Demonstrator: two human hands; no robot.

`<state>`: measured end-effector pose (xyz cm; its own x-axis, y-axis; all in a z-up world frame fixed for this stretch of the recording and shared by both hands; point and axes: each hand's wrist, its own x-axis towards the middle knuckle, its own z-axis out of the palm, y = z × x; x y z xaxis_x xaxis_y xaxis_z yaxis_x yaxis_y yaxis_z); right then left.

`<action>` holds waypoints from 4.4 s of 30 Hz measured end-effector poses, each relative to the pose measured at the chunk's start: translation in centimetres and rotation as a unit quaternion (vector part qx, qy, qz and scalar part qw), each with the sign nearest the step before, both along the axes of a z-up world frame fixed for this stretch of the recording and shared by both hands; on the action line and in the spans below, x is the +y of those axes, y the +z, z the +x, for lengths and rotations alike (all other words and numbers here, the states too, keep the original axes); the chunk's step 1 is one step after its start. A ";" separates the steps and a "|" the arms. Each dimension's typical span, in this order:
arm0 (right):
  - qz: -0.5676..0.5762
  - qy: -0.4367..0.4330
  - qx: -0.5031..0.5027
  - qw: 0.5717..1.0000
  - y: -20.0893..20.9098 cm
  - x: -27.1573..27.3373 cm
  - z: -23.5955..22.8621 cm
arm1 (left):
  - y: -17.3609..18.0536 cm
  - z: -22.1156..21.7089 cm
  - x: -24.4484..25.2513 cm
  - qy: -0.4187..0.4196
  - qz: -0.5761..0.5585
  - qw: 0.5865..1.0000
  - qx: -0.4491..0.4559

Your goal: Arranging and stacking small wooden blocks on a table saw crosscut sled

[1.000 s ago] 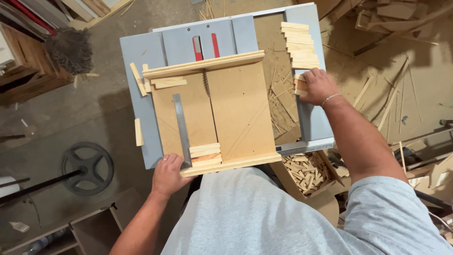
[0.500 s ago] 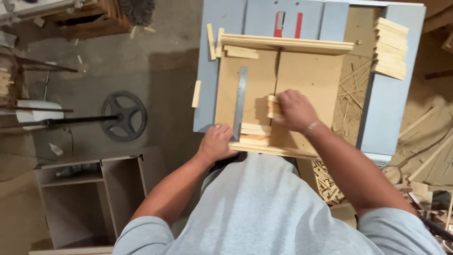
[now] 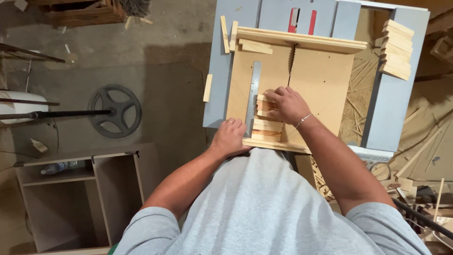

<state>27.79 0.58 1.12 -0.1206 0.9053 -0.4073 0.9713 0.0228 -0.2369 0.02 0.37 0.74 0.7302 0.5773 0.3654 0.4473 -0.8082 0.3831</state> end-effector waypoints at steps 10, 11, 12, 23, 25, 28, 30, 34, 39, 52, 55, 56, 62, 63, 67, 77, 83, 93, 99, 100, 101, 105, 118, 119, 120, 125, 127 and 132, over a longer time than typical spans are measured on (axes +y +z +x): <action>0.055 -0.066 0.039 0.996 -1.2 -3.2 0.2 | 0.5 -0.3 0.0 0.002 -0.011 1.000 0.014; 0.076 -0.131 0.074 0.986 -1.8 -3.7 0.8 | 0.8 -0.4 0.0 0.003 -0.009 1.000 0.020; 0.077 -0.133 0.072 0.985 -1.8 -4.7 1.1 | 0.7 -0.4 0.0 0.001 -0.008 1.000 0.019; -0.036 -0.543 0.314 0.778 1.5 -6.8 -1.9 | -0.1 -0.4 -0.2 0.002 -0.017 1.000 0.025; -0.035 -0.519 0.281 0.806 1.9 -6.7 -1.5 | 0.2 -0.4 -0.1 0.000 -0.014 1.000 0.024; 0.008 -0.391 0.193 0.900 0.6 -6.4 -0.7 | -0.4 -0.3 -0.2 0.005 -0.008 1.000 0.020; 0.050 -0.281 0.138 0.948 0.3 -5.9 -1.1 | -0.9 -0.3 -0.3 0.010 -0.003 1.000 0.019; 0.118 -0.114 0.023 0.986 -0.4 -5.1 -2.5 | -0.7 -0.2 -0.2 0.009 0.005 1.000 0.014; 0.142 -0.102 0.005 0.985 -2.4 -5.2 -2.2 | -0.1 -0.6 -0.2 0.000 -0.005 1.000 0.018; 0.296 -0.267 -0.020 0.917 -3.3 -9.2 21.3 | -0.1 0.0 0.2 -0.035 -0.076 0.994 0.072; 0.198 -0.295 -0.126 0.926 -4.8 -9.4 29.2 | -0.5 0.2 -0.1 -0.013 -0.049 0.996 0.076; 0.112 -0.319 -0.175 0.925 -5.2 -9.2 31.6 | -0.5 0.3 -0.1 -0.008 -0.042 0.996 0.081; -0.007 -0.262 -0.190 0.946 -3.0 -5.8 36.8 | 0.2 0.8 -0.5 0.003 -0.040 0.992 0.120; -0.007 -0.263 -0.183 0.947 -2.9 -5.6 36.8 | -0.1 0.7 -0.6 0.002 -0.039 0.991 0.127; 0.083 -0.201 -0.172 0.961 -2.1 -4.6 36.3 | -0.6 0.6 -0.4 -0.005 -0.050 0.989 0.140; 0.057 -0.122 -0.209 0.968 -4.2 -3.5 36.9 | -1.2 0.4 -0.5 -0.003 -0.076 0.980 0.183; 0.068 -0.143 -0.176 0.972 -1.4 -4.7 37.1 | -1.5 0.2 -0.5 0.005 -0.079 0.979 0.189; 0.002 -0.180 -0.171 0.969 -2.5 -6.6 39.1 | 0.5 1.1 -0.2 -0.001 -0.089 0.977 0.192; -0.039 -0.270 -0.109 0.956 5.2 -6.1 31.7 | 2.4 1.0 -0.4 -0.008 -0.103 0.982 0.157; 0.015 -0.302 -0.057 0.952 5.2 -6.3 31.0 | 1.9 1.0 -0.4 -0.016 -0.097 0.983 0.153; 0.068 -0.332 -0.004 0.941 5.2 -6.5 30.2 | 1.4 0.9 -0.3 -0.023 -0.090 0.984 0.150; 0.037 -0.333 0.130 0.933 11.8 -2.9 17.3 | 0.1 0.2 -0.4 -0.013 -0.102 0.982 0.157; 0.024 0.013 -0.005 1.000 0.3 7.5 1.7 | -0.8 -0.3 -0.3 -0.008 -0.034 0.998 0.054; 0.010 0.020 -0.019 1.000 0.6 7.7 1.4 | -1.0 -0.3 -0.3 -0.009 -0.042 0.998 0.053; 0.010 0.025 -0.021 0.999 1.1 7.7 1.3 | -1.4 -0.4 -0.3 -0.005 -0.042 0.998 0.050; -0.037 -0.015 -0.013 0.999 0.5 7.3 2.4 | -3.2 -0.5 -0.6 -0.008 -0.032 0.997 0.065; -0.026 -0.013 -0.004 1.000 0.0 6.9 1.8 | -4.4 -0.5 -0.8 -0.001 -0.033 0.998 0.059; 0.018 -0.017 0.013 1.000 -1.2 5.2 1.4 | -4.2 -0.5 -1.0 -0.005 -0.049 0.997 0.063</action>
